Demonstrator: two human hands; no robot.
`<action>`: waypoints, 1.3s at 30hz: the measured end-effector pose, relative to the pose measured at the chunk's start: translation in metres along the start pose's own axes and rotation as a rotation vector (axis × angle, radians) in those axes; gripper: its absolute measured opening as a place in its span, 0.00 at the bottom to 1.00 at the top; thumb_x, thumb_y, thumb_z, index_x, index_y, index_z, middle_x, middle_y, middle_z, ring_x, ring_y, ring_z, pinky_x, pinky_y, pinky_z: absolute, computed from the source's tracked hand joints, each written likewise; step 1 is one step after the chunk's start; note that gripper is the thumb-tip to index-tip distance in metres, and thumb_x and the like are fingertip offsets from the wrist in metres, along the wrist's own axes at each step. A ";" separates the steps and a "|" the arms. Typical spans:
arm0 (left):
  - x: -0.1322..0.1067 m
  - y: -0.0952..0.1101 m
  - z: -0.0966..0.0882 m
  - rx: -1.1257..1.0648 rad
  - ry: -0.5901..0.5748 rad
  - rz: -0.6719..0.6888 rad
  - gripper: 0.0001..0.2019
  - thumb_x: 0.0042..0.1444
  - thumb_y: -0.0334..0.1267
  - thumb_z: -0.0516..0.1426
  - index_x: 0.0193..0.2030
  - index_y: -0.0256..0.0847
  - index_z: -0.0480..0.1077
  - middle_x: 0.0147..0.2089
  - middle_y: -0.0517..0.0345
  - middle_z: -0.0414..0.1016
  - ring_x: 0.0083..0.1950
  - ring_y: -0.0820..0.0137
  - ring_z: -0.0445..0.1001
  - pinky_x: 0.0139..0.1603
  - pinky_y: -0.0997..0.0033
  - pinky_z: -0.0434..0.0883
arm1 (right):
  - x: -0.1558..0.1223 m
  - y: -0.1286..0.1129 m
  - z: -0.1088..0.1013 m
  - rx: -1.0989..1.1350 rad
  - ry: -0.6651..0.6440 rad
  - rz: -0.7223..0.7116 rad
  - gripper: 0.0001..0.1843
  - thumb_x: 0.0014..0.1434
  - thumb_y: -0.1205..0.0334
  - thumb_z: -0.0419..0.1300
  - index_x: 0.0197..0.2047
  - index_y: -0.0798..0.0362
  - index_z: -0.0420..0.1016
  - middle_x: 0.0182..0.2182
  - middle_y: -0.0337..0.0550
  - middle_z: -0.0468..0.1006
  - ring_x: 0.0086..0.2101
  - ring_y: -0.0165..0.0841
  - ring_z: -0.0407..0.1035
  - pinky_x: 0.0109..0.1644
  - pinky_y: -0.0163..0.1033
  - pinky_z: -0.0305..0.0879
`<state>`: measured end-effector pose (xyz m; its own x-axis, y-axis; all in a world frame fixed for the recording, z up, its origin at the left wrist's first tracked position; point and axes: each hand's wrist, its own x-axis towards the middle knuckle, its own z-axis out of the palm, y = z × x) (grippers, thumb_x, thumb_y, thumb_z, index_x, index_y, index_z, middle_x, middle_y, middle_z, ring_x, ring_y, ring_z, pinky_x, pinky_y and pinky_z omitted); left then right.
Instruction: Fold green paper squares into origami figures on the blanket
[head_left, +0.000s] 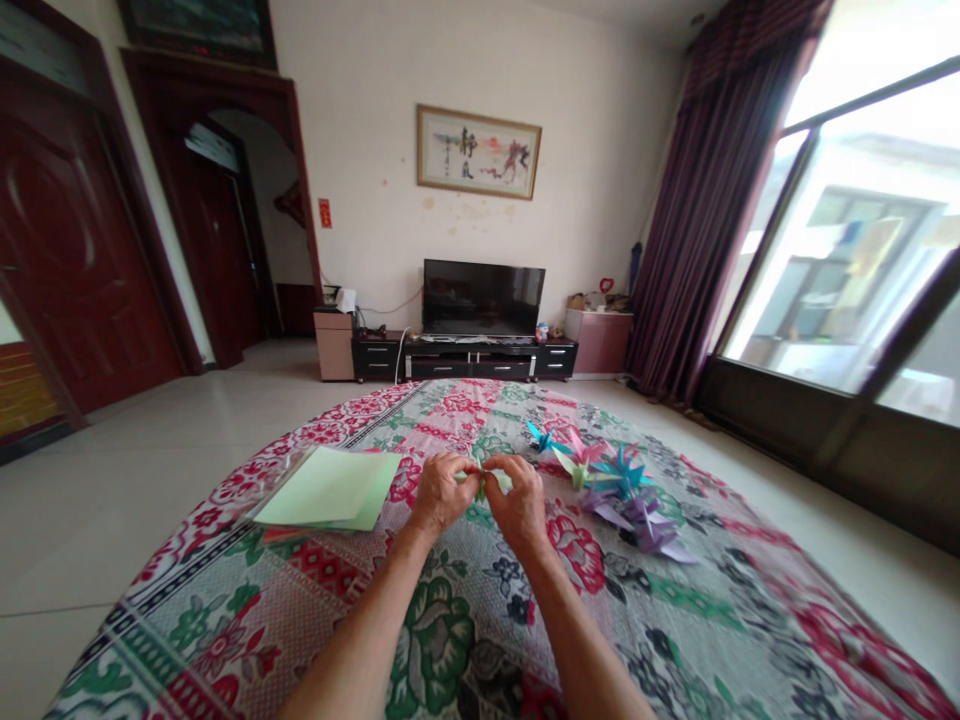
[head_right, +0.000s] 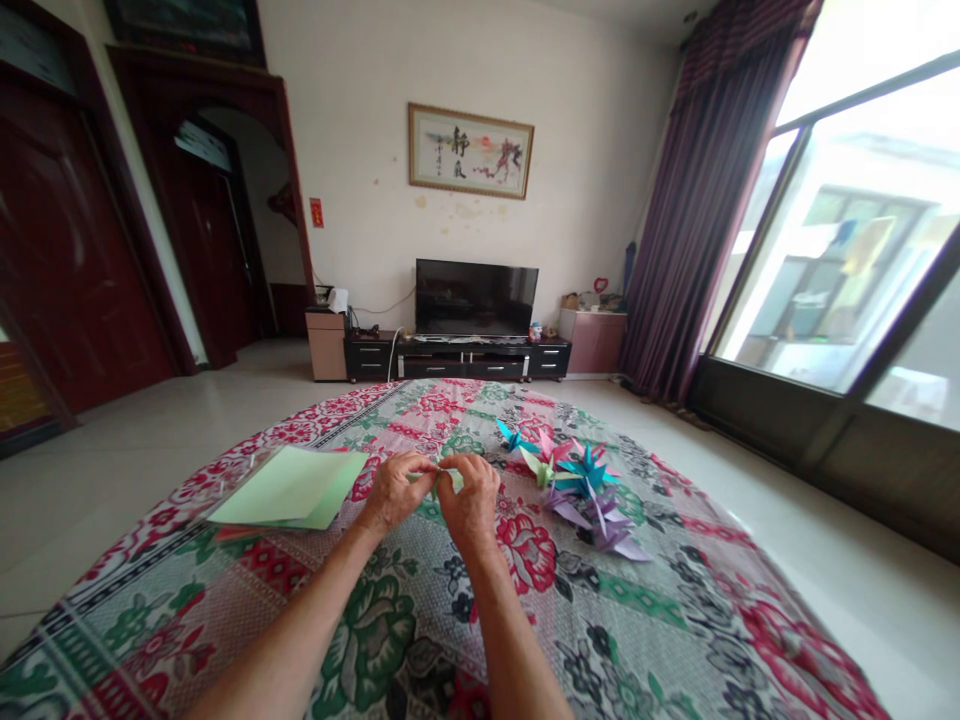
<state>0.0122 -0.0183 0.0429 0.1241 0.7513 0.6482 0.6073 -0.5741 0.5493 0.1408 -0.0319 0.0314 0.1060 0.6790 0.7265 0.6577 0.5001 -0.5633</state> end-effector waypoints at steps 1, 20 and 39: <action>0.000 -0.001 0.000 -0.002 -0.010 -0.004 0.07 0.47 0.28 0.57 0.26 0.42 0.76 0.29 0.59 0.77 0.35 0.70 0.73 0.41 0.71 0.66 | 0.000 0.000 0.000 -0.006 -0.001 -0.007 0.08 0.50 0.68 0.55 0.31 0.50 0.75 0.32 0.40 0.77 0.38 0.35 0.69 0.44 0.39 0.60; 0.000 -0.006 -0.003 -0.010 -0.076 -0.052 0.09 0.45 0.28 0.56 0.28 0.43 0.77 0.31 0.59 0.78 0.36 0.68 0.73 0.42 0.71 0.67 | -0.002 0.003 -0.005 -0.042 -0.086 -0.106 0.09 0.51 0.68 0.56 0.30 0.48 0.76 0.33 0.39 0.76 0.39 0.35 0.68 0.47 0.41 0.57; 0.001 -0.006 -0.001 -0.004 -0.061 -0.012 0.09 0.48 0.28 0.56 0.26 0.42 0.77 0.31 0.58 0.78 0.37 0.68 0.73 0.42 0.71 0.67 | 0.000 0.001 -0.008 0.012 -0.074 -0.103 0.05 0.51 0.66 0.58 0.30 0.50 0.75 0.33 0.41 0.77 0.39 0.35 0.69 0.47 0.41 0.59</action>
<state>0.0079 -0.0148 0.0406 0.1649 0.7765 0.6081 0.6060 -0.5662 0.5587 0.1473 -0.0354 0.0341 -0.0176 0.6611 0.7500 0.6535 0.5754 -0.4919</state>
